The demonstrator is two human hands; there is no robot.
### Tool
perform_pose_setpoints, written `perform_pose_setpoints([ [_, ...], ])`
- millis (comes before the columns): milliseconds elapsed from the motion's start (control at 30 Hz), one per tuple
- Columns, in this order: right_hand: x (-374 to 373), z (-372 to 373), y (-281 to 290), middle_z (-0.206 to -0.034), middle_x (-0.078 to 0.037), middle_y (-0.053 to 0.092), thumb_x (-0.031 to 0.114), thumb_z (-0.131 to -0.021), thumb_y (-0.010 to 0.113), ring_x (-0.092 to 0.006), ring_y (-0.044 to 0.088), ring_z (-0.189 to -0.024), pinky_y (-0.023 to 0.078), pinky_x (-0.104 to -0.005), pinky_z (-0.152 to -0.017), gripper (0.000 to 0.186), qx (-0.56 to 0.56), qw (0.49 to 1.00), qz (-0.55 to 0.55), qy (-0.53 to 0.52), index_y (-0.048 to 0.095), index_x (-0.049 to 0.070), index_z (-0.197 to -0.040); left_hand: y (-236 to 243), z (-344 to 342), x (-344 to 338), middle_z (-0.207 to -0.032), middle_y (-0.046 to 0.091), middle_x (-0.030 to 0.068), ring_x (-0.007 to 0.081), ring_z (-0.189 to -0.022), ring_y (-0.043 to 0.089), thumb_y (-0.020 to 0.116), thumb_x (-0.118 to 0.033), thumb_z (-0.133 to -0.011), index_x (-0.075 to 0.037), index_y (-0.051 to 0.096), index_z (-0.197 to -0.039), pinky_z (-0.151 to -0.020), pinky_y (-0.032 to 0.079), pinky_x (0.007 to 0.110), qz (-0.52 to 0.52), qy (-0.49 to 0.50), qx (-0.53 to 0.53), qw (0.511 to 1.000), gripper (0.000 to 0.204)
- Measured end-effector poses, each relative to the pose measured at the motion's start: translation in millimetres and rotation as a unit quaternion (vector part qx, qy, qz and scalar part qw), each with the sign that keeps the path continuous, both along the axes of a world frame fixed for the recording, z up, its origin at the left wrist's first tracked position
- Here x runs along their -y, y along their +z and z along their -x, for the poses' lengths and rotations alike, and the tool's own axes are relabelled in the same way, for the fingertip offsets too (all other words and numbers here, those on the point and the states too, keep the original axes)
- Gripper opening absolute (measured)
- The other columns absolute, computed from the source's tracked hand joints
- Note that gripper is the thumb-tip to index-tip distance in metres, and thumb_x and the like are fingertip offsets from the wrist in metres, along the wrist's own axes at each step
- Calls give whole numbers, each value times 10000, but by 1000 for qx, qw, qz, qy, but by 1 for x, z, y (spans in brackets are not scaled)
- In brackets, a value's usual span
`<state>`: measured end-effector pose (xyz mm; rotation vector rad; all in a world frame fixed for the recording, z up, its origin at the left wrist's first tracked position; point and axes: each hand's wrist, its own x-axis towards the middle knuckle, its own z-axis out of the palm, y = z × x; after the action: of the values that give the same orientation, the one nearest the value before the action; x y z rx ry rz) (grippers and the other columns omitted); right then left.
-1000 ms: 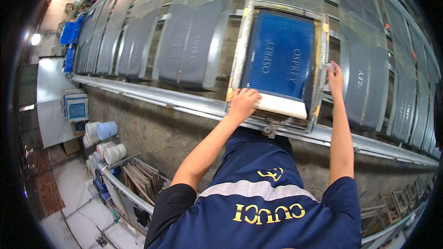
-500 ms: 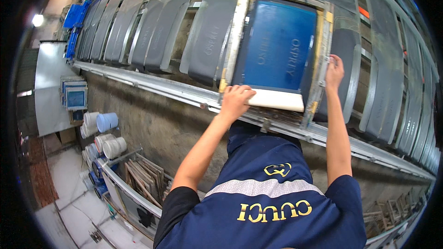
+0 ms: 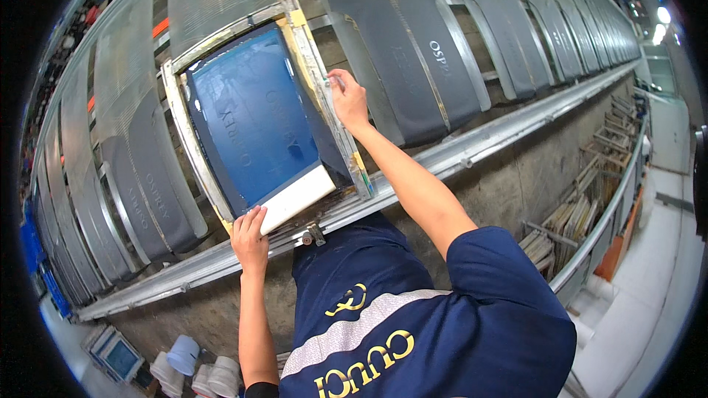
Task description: The person repeatedly uses a squeegee to pull blue ink across a screen-printing frame, then lifts the frame to reveal the printed item underneath. The person continues this cycle multiple times, handling the frame and squeegee throughout.
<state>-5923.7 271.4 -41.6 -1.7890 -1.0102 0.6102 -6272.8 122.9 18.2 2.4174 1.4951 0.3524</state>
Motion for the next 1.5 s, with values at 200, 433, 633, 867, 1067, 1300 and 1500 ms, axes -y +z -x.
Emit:
perform_pose_setpoints([
  [200,-5,0,-9,-812,-197,679,224,-983,638,-347,656,-703,495,-434,-653,145,29,999,-19,-17,697,127,-1072,-3,1,21,-1224,717,47,288,-1086,652,623,110,-673,-132,725,-1201,-929,501,415,-17,0,45,999,589],
  [433,-8,1,-15,-848,-184,716,309,-993,626,-402,700,-809,521,-483,-708,189,73,997,6,-8,722,181,-1093,-24,5,36,-1219,717,9,252,-1120,654,634,59,-720,-183,729,-1193,-909,497,401,-52,-12,8,999,540],
  [633,-6,3,-10,-875,-196,691,306,-1006,597,-398,691,-821,511,-448,-713,201,77,997,17,-8,707,177,-1115,-43,-4,-52,-1213,719,-18,233,-1117,650,638,65,-719,-192,735,-1186,-891,503,379,-154,17,7,988,542],
  [867,-5,5,-17,-892,-193,683,314,-1026,580,-362,690,-803,507,-415,-724,229,80,997,6,3,681,146,-1145,-53,-18,-236,-1162,724,-26,234,-1063,658,669,-1,-789,-186,732,-1127,-851,514,406,-225,30,23,974,391],
  [1067,-4,-3,-25,-888,-128,672,282,-1025,603,-215,583,-746,482,-334,-740,219,68,997,31,8,685,124,-1153,-40,-18,-306,-1047,724,-37,223,-968,672,725,-70,-792,-229,763,-1076,-828,548,388,-127,24,51,990,328],
  [1300,-77,-9,43,-1280,-89,595,258,-842,789,-311,553,-1217,483,-451,-986,410,377,903,33,204,696,184,-1234,-16,-4,-365,-1004,760,83,310,-963,713,776,-243,-826,-225,783,-1093,-814,558,426,50,71,17,996,268],
  [1500,-220,18,48,-1186,-120,661,155,-773,794,-333,601,-1156,501,-436,-962,426,374,841,69,386,688,114,-1183,-27,-31,-399,-1025,761,103,319,-974,718,776,-235,-818,-210,787,-1092,-836,565,432,61,58,19,996,275],
])
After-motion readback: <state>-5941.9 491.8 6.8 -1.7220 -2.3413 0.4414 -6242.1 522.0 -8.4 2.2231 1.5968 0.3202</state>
